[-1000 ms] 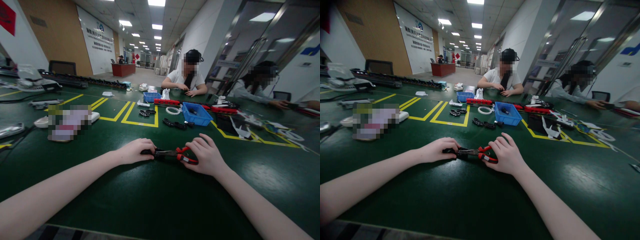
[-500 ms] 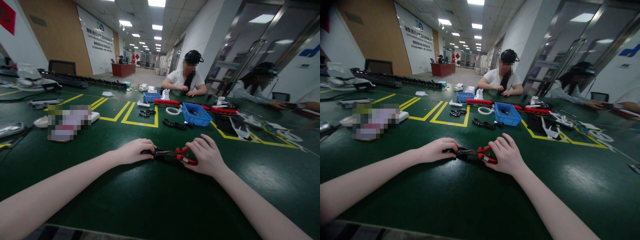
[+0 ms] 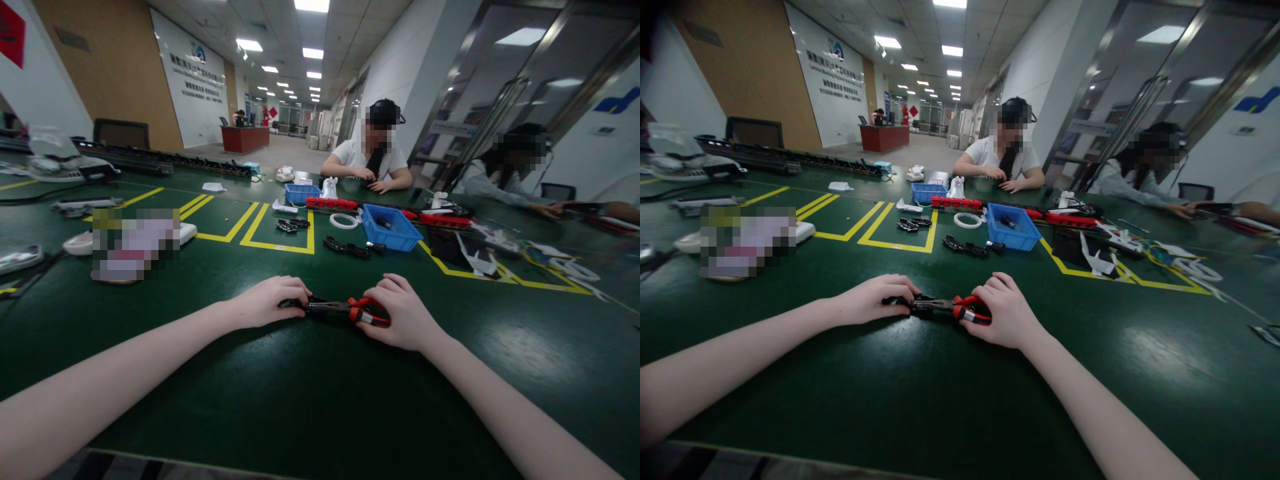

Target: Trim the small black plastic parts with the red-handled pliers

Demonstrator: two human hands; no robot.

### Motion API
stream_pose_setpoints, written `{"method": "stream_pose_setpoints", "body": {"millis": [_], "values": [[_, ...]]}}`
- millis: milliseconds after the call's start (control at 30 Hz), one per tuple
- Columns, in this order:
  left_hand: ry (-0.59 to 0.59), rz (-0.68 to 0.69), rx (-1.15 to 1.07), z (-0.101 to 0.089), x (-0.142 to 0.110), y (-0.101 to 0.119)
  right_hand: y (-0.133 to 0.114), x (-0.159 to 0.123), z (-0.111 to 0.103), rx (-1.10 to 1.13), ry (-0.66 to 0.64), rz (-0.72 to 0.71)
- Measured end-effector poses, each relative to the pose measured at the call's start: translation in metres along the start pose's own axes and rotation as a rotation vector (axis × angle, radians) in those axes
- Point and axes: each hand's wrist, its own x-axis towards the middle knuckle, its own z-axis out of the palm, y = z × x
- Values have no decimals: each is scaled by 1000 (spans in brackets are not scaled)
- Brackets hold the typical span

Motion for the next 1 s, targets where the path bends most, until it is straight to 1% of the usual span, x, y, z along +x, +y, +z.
{"method": "stream_pose_setpoints", "body": {"millis": [233, 500, 600, 800, 1000], "values": [[-5, -11, 2, -1, 1, 1, 0, 0, 0, 31, -56, 32], [-7, -23, 12, 0, 1, 0, 10, -2, -6, -161, 43, -75], [-10, -17, 11, 0, 0, 0, 14, -4, -6, -193, 76, -100], [-14, -31, 23, 0, 0, 0, 9, -4, -1, -142, 121, -48], [-10, -31, 30, 0, 1, 3, 3, -2, 3, -99, 131, 4]]}}
